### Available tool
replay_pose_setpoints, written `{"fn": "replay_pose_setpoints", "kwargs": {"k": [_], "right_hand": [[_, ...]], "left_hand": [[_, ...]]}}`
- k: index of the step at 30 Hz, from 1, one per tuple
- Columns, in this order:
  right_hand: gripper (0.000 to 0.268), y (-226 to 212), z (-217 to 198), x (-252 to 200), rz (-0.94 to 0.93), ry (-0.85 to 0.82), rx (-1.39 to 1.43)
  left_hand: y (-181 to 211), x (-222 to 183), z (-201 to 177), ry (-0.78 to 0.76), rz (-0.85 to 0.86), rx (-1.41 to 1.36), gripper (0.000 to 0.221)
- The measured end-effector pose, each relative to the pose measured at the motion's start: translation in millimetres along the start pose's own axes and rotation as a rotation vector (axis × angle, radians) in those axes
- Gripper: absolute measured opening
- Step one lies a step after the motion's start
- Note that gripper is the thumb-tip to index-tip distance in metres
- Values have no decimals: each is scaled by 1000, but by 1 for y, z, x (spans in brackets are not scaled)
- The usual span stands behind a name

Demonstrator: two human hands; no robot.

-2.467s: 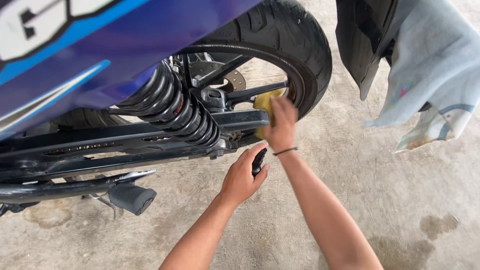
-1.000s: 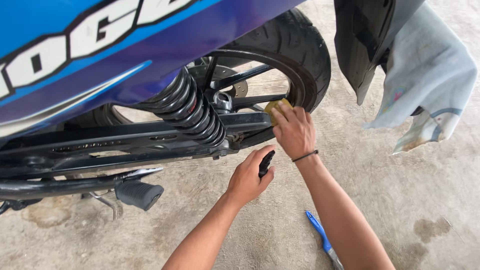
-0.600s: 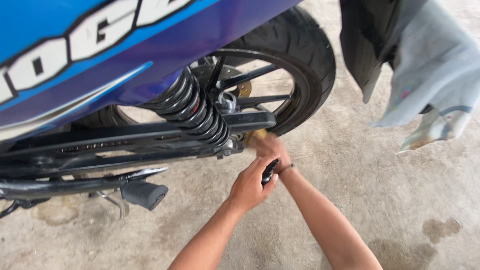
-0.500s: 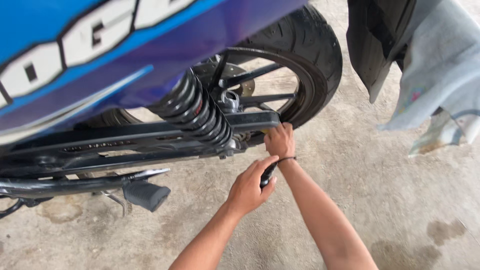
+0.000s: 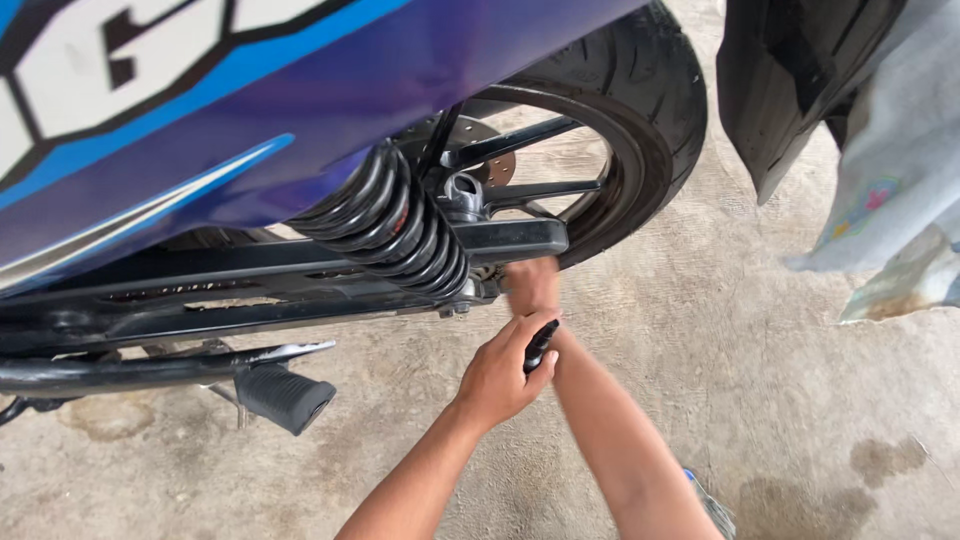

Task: The person cleans the rear wheel and swingarm of a blue motorcycle using a yellow sponge and a spray bottle. They repeatedly spray the cleaning solution onto the wheel spokes and swingarm, then wipe the surfaces with the sponge to remove dirt.

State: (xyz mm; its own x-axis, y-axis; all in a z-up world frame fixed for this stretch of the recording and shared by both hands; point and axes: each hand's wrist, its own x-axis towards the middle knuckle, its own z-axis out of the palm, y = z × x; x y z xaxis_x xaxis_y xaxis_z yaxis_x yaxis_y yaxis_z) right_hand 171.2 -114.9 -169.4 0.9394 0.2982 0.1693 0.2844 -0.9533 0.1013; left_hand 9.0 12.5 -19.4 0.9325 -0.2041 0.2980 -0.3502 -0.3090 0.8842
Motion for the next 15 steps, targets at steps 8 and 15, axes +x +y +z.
{"fn": "replay_pose_setpoints", "kwargs": {"k": [8,15], "right_hand": [[25,60,-38,-31,-148,169,106],[40,15,24,-24,-58,368,230]], "left_hand": [[16,4,-2,-67,12,15,52],[17,-3,2,-79,-60,-1,49]]}}
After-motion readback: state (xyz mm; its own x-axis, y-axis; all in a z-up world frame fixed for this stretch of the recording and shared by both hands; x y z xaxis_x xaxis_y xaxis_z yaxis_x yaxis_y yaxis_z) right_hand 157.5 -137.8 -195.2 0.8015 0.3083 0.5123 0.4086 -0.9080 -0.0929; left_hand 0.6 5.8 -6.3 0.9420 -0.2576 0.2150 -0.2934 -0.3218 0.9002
